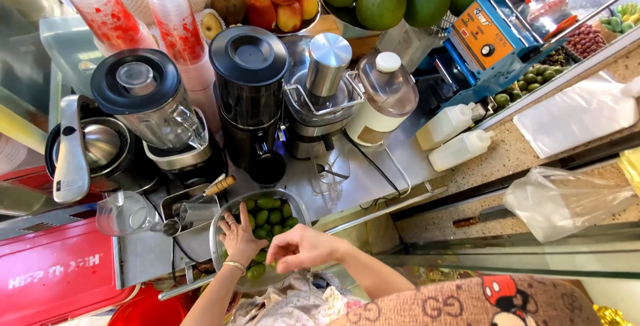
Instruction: Sorting and inspecting green fruits in a bowl at a street stall.
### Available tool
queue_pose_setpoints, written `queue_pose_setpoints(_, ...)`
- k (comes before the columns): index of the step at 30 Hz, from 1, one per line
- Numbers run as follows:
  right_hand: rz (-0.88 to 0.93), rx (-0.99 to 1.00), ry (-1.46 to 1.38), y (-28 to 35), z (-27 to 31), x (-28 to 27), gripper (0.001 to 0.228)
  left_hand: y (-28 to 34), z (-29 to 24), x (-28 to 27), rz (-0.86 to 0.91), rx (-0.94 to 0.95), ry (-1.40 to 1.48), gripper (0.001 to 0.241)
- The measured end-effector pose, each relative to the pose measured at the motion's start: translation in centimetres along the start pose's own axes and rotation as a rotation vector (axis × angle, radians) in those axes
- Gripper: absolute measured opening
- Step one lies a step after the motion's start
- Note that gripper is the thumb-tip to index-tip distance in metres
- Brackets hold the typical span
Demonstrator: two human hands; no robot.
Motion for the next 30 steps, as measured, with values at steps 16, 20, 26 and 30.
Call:
queue_pose_setpoints(16, -0.324, 0.398, 0.761, -1.6, -15.6, -2.9, 0.080, 0.0, 0.4, 0.9, 0.050, -0.058, 0.088, 0.147)
queue_pose_setpoints(20, -0.269, 0.420, 0.765, -2.3, -15.8, -2.6, 0.076, -0.5, 0.1, 0.7, 0.054, -0.068, 0.092, 0.147)
queue_pose_setpoints(26, -0.175, 0.484, 0.792, -2.0, -18.7, -1.4, 0.066, -0.4, 0.4, 1.0, 0.023, -0.039, 0.127, 0.146)
queue_pose_setpoints(30, -0.170, 0.491, 0.860, -2.1, -17.0, -1.0, 0.058, -0.5, 0.6, 1.4, 0.024, -0.028, 0.126, 0.148)
Point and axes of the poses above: each hand's wrist, its own y-axis away from the middle knuckle, its own x-axis out of the palm, z = x × y, the point moved 4 cm from there along -y, towards the middle knuckle, and after that the axes turned 1 degree about y, right-handed, at the moved point
